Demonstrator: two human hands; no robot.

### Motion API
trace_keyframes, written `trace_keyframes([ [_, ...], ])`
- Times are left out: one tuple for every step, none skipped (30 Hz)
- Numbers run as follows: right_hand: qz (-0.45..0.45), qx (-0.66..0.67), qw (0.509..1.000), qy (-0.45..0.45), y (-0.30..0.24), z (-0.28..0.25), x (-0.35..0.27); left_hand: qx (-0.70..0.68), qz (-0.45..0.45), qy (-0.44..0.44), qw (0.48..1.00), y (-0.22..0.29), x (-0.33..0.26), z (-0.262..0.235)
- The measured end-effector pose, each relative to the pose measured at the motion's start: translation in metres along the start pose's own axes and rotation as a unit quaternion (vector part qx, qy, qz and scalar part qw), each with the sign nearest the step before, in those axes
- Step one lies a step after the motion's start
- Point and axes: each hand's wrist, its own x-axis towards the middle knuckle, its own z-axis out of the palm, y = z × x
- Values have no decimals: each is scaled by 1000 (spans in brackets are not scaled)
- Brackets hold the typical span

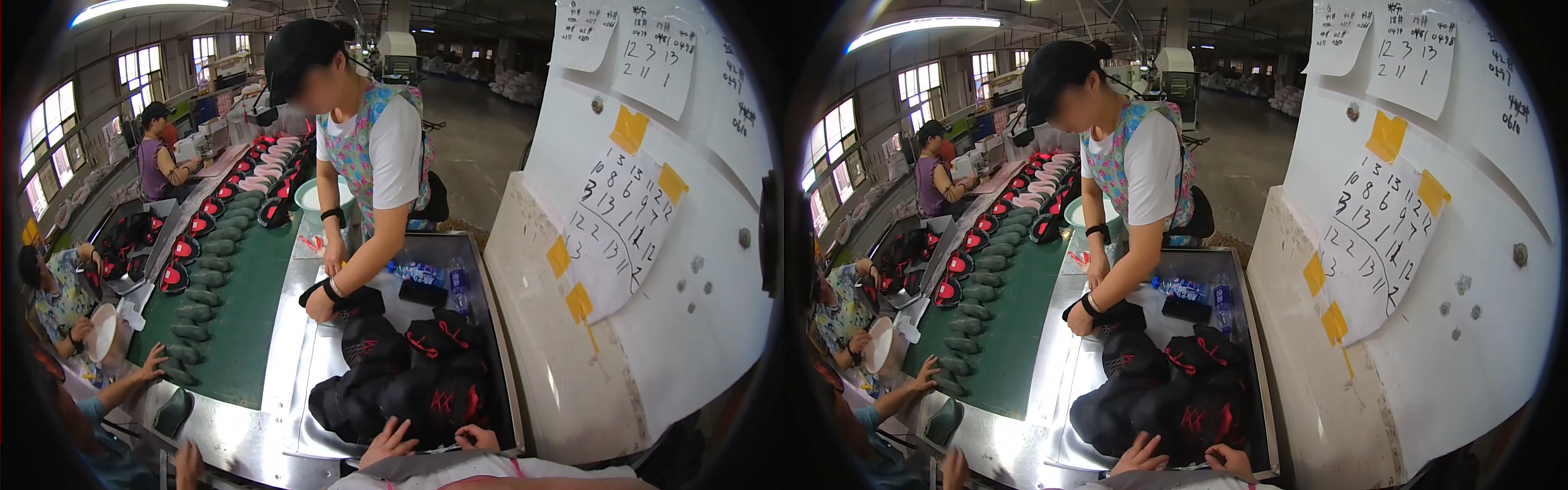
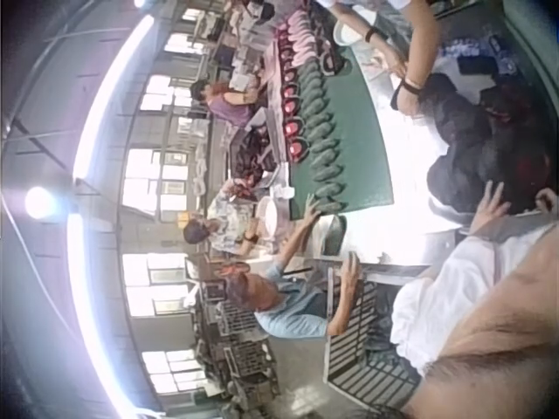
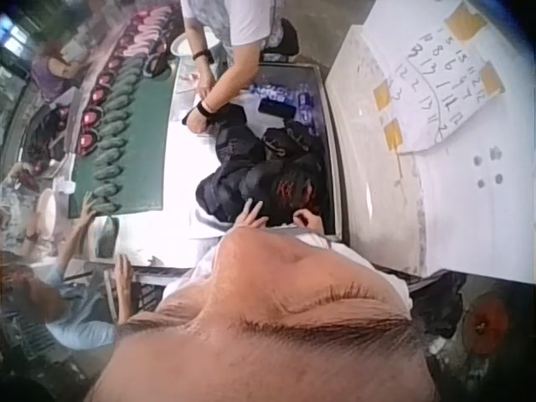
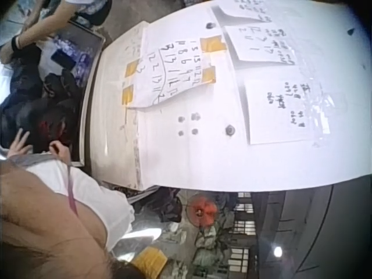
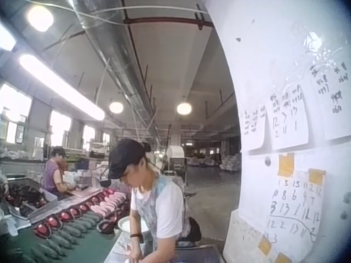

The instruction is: The recorder is organizing and inspecting completed shoe uppers in a shoe manufacturing facility.

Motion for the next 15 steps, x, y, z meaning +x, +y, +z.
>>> trace_keyframes([
  [1,0,1000,0,-1,0,1,35,-33,-7,999,5,0,-1],
  [-4,2,1000,0,-1,1,2,35,-33,-8,999,8,2,-3],
  [-8,4,1000,1,-1,0,3,86,-52,-34,994,13,6,-7],
  [-7,3,1000,2,1,0,2,138,-71,-60,986,16,8,-9],
  [-3,-16,1000,-7,5,1,1,137,-71,-61,986,19,9,-10],
  [-1,-34,999,-18,9,1,1,149,-83,-68,983,20,9,-10],
  [-1,-34,999,-19,11,1,2,162,-95,-75,979,21,9,-10],
  [-11,-33,999,-20,14,0,3,163,-96,-75,979,21,8,-7],
  [-23,-32,999,-22,16,2,4,160,-93,-72,980,18,6,-4],
  [-24,-29,999,-25,19,2,4,158,-91,-67,981,16,5,-2],
  [-28,-28,999,-24,23,2,5,161,-94,-67,980,14,5,1],
  [-31,-28,999,-24,23,2,6,174,-91,-83,977,15,8,0],
  [-32,-26,999,-28,21,2,7,188,-89,-99,973,16,9,-3],
  [-8,-25,999,-36,18,2,6,191,-100,-149,965,17,10,-7],
  [17,-27,998,-45,13,-2,5,190,-107,-146,965,17,9,-6],
])
